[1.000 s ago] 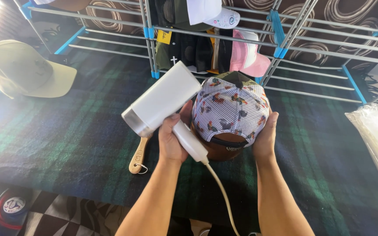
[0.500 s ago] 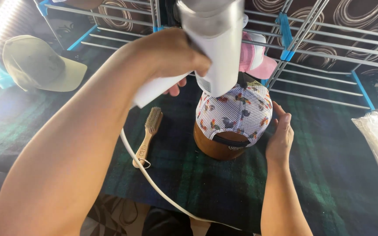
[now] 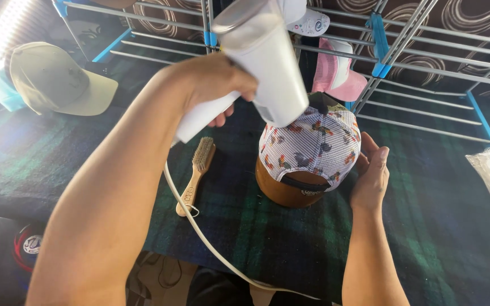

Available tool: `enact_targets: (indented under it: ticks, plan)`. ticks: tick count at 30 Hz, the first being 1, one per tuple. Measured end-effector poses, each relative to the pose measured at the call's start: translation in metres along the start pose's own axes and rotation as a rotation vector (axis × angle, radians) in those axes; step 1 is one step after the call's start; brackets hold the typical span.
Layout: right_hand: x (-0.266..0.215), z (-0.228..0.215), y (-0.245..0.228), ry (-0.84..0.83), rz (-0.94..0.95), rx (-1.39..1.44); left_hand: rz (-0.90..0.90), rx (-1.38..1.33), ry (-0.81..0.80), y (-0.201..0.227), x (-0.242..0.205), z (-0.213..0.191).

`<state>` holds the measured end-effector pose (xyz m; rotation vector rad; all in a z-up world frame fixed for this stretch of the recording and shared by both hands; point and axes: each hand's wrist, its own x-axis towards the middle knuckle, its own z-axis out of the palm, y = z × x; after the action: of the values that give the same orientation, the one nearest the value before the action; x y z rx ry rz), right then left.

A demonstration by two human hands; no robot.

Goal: Brushing a baseball cap and using a hair dryer to steam or dry it before placing it on a wooden head form for shaping.

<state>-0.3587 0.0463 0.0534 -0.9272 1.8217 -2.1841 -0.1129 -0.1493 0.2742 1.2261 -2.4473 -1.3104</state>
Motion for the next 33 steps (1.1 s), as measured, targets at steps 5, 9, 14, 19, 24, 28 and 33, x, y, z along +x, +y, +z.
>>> enact_targets:
  ticks: [5,9,14,19,24,28,33]
  plan:
    - [0.01,-0.003,0.023,-0.006,-0.122,0.041,0.039,-0.464,0.101,-0.089,0.018,0.028]
    - [0.002,0.001,0.008,0.0,-0.092,0.078,-0.015,-0.906,0.117,-0.147,0.027,0.086]
    - [-0.002,0.001,0.003,-0.005,-0.084,0.067,-0.076,-1.083,0.157,-0.172,0.013,0.129]
    - [0.001,-0.003,0.006,-0.01,-0.078,0.044,-0.148,-1.013,0.186,-0.169,-0.011,0.124]
    - [0.01,-0.01,0.027,-0.003,-0.083,0.046,0.058,-0.937,0.222,-0.119,-0.011,0.085]
    - [0.009,-0.009,0.025,0.007,-0.086,0.017,0.176,-0.681,0.177,-0.07,0.005,0.045]
    - [0.007,-0.006,0.023,0.021,-0.061,0.033,0.053,-0.691,0.172,-0.09,0.01,0.047]
